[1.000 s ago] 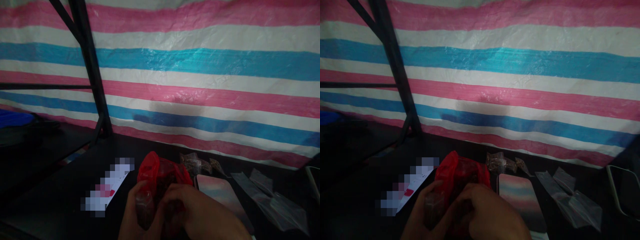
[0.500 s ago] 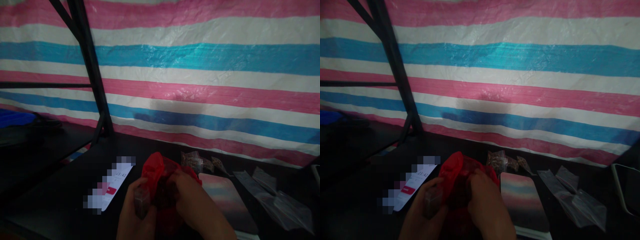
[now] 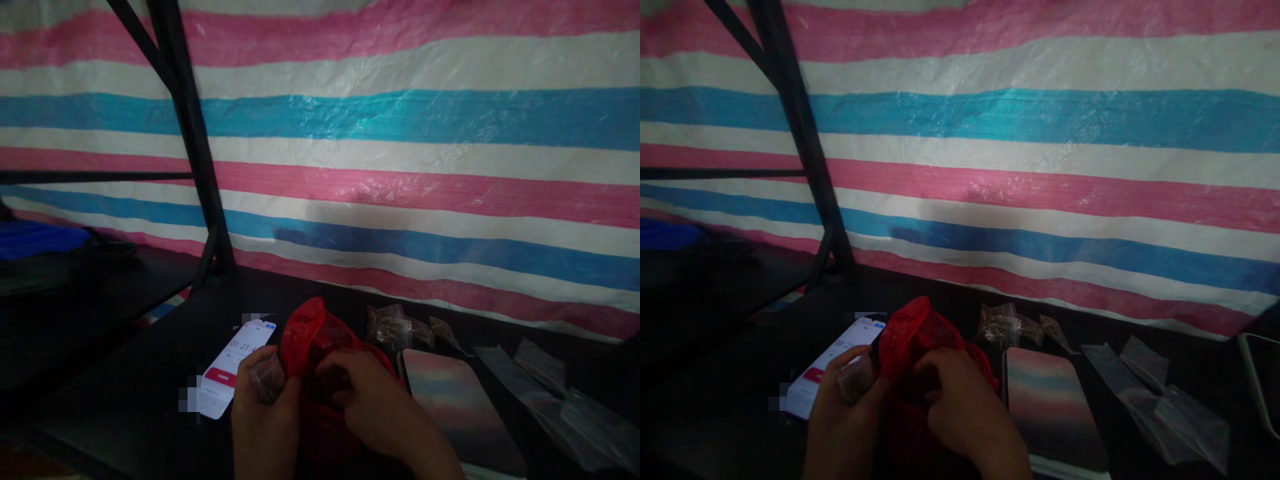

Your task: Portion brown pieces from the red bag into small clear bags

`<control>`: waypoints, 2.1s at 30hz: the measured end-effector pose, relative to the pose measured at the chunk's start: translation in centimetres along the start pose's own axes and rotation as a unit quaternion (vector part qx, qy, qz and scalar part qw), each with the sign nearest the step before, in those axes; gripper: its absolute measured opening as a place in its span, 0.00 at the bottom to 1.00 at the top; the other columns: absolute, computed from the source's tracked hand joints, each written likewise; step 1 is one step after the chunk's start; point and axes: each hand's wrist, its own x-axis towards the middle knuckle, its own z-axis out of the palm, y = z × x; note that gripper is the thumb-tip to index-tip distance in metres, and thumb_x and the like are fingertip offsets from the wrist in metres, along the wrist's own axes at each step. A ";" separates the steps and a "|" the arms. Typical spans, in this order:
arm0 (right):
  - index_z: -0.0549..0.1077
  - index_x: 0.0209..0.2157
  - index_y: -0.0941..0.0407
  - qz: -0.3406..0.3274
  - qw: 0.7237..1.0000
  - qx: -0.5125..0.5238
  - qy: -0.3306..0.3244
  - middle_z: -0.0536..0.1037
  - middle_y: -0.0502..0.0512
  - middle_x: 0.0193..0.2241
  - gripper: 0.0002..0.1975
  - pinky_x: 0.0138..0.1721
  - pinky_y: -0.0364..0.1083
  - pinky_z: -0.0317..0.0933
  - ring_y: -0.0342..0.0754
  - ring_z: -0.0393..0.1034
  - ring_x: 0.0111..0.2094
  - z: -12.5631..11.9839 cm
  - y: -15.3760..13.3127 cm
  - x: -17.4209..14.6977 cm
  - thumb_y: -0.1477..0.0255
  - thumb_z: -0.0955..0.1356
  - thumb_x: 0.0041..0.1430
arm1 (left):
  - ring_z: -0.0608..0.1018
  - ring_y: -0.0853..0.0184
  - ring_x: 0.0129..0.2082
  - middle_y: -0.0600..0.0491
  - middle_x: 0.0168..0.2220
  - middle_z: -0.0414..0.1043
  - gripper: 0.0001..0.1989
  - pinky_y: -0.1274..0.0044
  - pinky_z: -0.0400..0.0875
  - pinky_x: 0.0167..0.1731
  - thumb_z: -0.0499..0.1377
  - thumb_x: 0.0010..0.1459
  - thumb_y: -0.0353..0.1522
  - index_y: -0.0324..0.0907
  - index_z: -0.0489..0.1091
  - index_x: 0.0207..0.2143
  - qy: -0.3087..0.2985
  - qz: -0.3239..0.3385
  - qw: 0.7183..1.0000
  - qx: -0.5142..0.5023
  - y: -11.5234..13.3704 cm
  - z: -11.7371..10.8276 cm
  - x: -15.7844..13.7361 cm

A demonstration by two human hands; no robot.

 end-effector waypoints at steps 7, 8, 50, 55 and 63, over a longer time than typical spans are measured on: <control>0.83 0.43 0.52 -0.029 0.998 0.055 -0.033 0.87 0.50 0.42 0.27 0.45 0.42 0.70 0.47 0.82 0.45 0.1 -0.5 0.1 0.90 0.64 0.48 | 0.79 0.65 0.31 0.56 0.36 0.73 0.23 0.73 0.78 0.31 0.67 0.50 0.35 0.44 0.68 0.49 0.012 -0.020 0.999 -0.024 0.2 0.7 0.4; 0.82 0.43 0.53 -0.026 0.996 0.075 -0.035 0.87 0.51 0.41 0.26 0.45 0.42 0.71 0.47 0.82 0.44 0.0 -0.4 0.2 0.90 0.64 0.49 | 0.79 0.64 0.32 0.55 0.37 0.73 0.24 0.73 0.78 0.32 0.68 0.50 0.35 0.44 0.68 0.49 0.013 -0.009 1.000 -0.025 0.2 0.9 0.5; 0.79 0.47 0.46 -0.203 0.955 -0.017 0.215 0.81 0.46 0.50 0.19 0.56 0.42 0.65 0.44 0.76 0.52 -2.9 -3.9 -1.0 0.83 0.67 0.63 | 0.78 0.53 0.51 0.45 0.51 0.77 0.17 0.62 0.73 0.51 0.57 0.67 0.38 0.48 0.72 0.56 -0.143 0.251 0.944 0.161 0.4 1.0 0.7; 0.80 0.48 0.51 -0.109 0.976 -0.077 0.173 0.82 0.53 0.49 0.22 0.59 0.50 0.63 0.51 0.75 0.52 -3.0 -1.9 -0.4 0.86 0.67 0.57 | 0.78 0.59 0.35 0.52 0.36 0.74 0.17 0.68 0.73 0.37 0.62 0.58 0.41 0.46 0.70 0.48 -0.034 0.147 0.983 0.103 2.0 -0.1 0.7; 0.82 0.45 0.54 -0.066 0.989 -0.112 0.071 0.82 0.56 0.50 0.30 0.58 0.48 0.64 0.51 0.75 0.53 -0.2 0.3 1.4 0.91 0.62 0.47 | 0.79 0.45 0.56 0.41 0.57 0.73 0.29 0.55 0.72 0.54 0.61 0.56 0.36 0.45 0.61 0.60 -0.143 0.037 0.943 0.299 -0.6 -1.1 1.4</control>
